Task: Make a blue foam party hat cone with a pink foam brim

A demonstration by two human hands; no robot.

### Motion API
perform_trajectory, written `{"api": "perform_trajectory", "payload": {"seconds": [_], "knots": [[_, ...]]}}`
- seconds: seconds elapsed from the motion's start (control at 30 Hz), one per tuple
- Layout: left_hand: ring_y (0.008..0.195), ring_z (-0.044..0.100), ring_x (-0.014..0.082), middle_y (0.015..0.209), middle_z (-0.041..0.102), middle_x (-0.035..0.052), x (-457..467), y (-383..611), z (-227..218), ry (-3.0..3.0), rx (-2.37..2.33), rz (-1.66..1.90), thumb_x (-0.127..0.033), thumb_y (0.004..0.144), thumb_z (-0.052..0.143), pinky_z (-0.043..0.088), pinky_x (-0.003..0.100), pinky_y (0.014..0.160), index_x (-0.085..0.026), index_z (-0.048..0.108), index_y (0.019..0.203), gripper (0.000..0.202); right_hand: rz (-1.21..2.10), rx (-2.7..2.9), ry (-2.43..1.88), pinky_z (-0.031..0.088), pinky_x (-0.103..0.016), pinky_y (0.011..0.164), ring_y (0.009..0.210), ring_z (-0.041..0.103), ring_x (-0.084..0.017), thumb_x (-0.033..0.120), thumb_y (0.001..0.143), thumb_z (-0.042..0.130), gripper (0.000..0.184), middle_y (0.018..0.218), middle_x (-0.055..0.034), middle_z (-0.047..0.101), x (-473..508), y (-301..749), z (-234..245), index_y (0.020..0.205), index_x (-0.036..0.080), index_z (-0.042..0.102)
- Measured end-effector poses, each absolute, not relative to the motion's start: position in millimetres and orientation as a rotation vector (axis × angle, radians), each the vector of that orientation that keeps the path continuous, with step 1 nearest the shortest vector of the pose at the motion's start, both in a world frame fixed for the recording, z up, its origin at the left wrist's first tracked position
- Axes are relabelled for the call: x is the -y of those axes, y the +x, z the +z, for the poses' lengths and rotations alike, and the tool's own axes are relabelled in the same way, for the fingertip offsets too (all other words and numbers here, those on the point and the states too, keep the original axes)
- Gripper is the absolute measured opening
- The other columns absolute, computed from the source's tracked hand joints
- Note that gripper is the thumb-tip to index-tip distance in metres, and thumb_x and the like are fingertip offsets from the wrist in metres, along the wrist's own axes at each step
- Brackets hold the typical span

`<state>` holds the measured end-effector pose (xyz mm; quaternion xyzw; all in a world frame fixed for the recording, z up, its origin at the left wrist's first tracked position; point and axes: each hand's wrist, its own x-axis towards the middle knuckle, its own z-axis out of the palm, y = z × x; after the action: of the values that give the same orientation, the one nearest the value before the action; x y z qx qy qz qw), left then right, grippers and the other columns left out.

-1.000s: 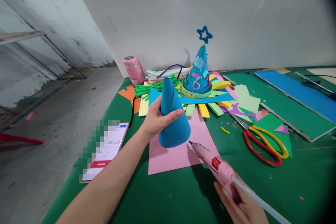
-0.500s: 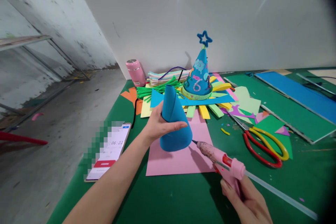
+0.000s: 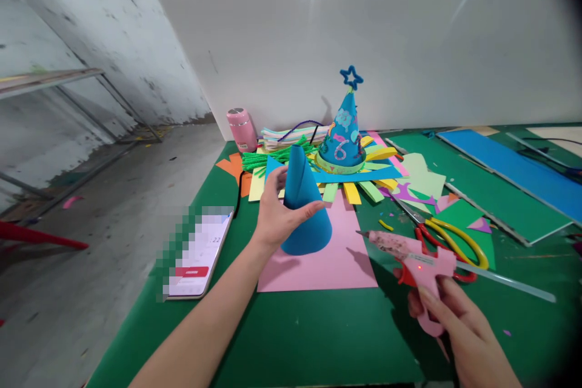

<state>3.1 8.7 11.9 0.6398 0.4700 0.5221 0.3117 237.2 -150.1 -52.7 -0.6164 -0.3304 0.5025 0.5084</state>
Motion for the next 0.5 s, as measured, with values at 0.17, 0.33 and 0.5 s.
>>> {"api": "perform_trajectory", "payload": {"seconds": [0.17,0.33,0.5], "knots": [[0.070,0.055,0.0153,0.076,0.056,-0.0013,-12.1,13.2,16.1,1.664,-1.227,1.396,-0.034,0.050,0.075,0.045,0.027,0.061,-0.020,0.050,0.082,0.043,1.198,0.598,-1.454,0.042,-0.015,0.054,0.061,0.049,-0.011,0.039,0.069,0.063,0.028,0.064,0.0028,0.056,139.3,253.2,-45.0,0.091,0.022,0.054],[0.061,0.053,0.0126,0.068,0.056,-0.0034,-15.0,12.4,12.9,1.622,-1.157,1.361,-0.030,0.054,0.072,0.045,0.025,0.056,-0.020,0.052,0.078,0.033,1.224,0.382,-1.430,0.044,-0.013,0.049,0.058,0.050,-0.010,0.037,0.062,0.070,0.039,0.067,0.0028,0.059,126.8,264.1,-36.1,0.096,0.022,0.057],[0.062,0.055,0.0142,0.069,0.057,-0.0026,-18.1,9.0,10.7,1.602,-1.096,1.294,-0.029,0.054,0.073,0.047,0.027,0.056,-0.021,0.052,0.082,0.037,1.036,0.439,-1.656,0.047,-0.012,0.052,0.065,0.058,-0.012,0.040,0.053,0.074,0.051,0.072,0.0009,0.066,116.0,280.6,-40.1,0.097,0.020,0.060]]}}
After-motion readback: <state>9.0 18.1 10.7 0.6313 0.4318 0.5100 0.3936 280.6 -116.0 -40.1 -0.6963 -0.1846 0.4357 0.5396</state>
